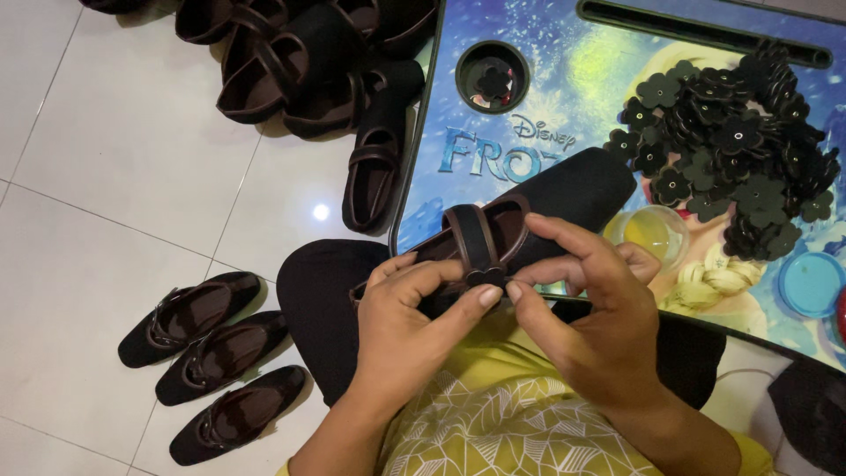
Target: The person sits on the floor and glues black fabric flower decorations onto the straps of black Mary Jane shoes, pressing each flower in place. They work through shoes one at a time, taking flowers from a pile on a lap desk and setting finished shoes aside on the floor.
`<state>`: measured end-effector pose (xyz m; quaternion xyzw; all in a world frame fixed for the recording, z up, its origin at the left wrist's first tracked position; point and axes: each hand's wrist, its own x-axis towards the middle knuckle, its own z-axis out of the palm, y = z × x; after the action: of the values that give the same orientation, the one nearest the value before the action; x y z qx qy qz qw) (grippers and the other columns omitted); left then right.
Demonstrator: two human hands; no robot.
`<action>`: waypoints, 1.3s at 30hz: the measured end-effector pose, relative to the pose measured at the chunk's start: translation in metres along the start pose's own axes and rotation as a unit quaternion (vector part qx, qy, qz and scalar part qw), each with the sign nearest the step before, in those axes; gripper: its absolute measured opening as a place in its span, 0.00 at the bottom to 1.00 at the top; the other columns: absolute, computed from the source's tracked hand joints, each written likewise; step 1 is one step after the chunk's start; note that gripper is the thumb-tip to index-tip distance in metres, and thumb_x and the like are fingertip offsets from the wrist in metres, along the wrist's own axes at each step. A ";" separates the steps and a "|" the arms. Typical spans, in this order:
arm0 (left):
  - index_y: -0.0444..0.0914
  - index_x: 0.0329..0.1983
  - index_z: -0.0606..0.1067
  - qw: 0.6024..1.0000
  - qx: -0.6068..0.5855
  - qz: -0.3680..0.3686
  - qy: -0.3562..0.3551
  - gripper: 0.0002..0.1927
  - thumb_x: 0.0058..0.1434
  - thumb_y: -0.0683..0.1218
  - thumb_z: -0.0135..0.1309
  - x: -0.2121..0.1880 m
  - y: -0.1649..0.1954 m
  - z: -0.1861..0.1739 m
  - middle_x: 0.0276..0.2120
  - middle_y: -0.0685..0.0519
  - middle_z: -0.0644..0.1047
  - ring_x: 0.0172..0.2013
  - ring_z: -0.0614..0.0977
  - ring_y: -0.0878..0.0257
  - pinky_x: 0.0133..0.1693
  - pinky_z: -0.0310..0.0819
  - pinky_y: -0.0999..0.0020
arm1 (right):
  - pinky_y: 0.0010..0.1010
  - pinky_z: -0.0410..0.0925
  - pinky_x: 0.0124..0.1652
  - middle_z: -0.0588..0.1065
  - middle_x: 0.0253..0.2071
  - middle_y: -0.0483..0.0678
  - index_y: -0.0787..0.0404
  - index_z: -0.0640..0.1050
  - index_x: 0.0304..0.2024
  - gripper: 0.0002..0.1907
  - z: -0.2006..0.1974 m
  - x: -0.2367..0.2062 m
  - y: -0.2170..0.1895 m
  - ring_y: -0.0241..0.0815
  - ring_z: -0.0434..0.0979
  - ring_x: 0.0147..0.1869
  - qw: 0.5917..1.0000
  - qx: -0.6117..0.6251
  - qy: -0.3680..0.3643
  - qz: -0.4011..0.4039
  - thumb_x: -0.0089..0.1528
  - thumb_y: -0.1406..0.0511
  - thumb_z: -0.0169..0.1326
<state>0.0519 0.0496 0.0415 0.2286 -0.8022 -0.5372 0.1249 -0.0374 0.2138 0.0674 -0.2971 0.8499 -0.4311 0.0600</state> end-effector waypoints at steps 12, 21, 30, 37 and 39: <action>0.40 0.25 0.77 1.000 -0.019 0.012 -0.001 0.14 0.58 0.53 0.64 0.000 0.000 0.005 0.17 0.58 0.73 0.22 0.77 0.64 0.58 0.67 0.59 | 0.25 0.56 0.47 0.81 0.33 0.32 0.57 0.73 0.60 0.29 0.005 -0.001 -0.003 0.26 0.66 0.32 0.999 -0.006 0.023 -0.025 0.56 0.67 0.66; 0.40 0.25 0.77 1.000 0.002 0.027 0.002 0.15 0.58 0.54 0.64 0.008 -0.003 0.011 0.16 0.58 0.71 0.21 0.74 0.63 0.55 0.67 0.60 | 0.31 0.54 0.53 0.82 0.34 0.35 0.58 0.73 0.61 0.30 0.001 0.002 -0.002 0.30 0.70 0.36 0.996 -0.064 0.018 -0.060 0.57 0.67 0.66; 0.37 0.32 0.82 0.985 -0.105 -0.120 -0.073 0.14 0.58 0.53 0.64 0.023 0.006 -0.002 0.16 0.56 0.73 0.20 0.68 0.72 0.24 0.62 0.72 | 0.31 0.58 0.64 0.82 0.39 0.41 0.65 0.70 0.65 0.28 -0.009 0.002 0.014 0.34 0.68 0.57 0.999 0.029 0.022 -0.022 0.62 0.74 0.57; 0.33 0.19 0.73 0.998 0.043 0.047 -0.015 0.24 0.59 0.54 0.65 0.021 0.001 0.005 0.15 0.50 0.68 0.21 0.68 0.57 0.31 0.63 0.61 | 0.38 0.53 0.68 0.82 0.36 0.42 0.65 0.68 0.65 0.30 -0.010 -0.006 0.019 0.35 0.70 0.48 0.998 0.004 0.022 -0.066 0.60 0.74 0.59; 0.34 0.19 0.73 0.998 0.052 0.033 -0.010 0.23 0.59 0.55 0.65 0.020 0.000 0.006 0.16 0.49 0.69 0.22 0.70 0.54 0.32 0.63 0.59 | 0.37 0.56 0.67 0.81 0.37 0.41 0.64 0.66 0.66 0.30 -0.010 -0.009 0.023 0.36 0.71 0.49 0.996 0.018 0.031 -0.083 0.61 0.74 0.58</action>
<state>0.0323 0.0447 0.0376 0.2027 -0.8373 -0.4927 0.1229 -0.0444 0.2365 0.0544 -0.3517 0.8159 -0.4589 0.0026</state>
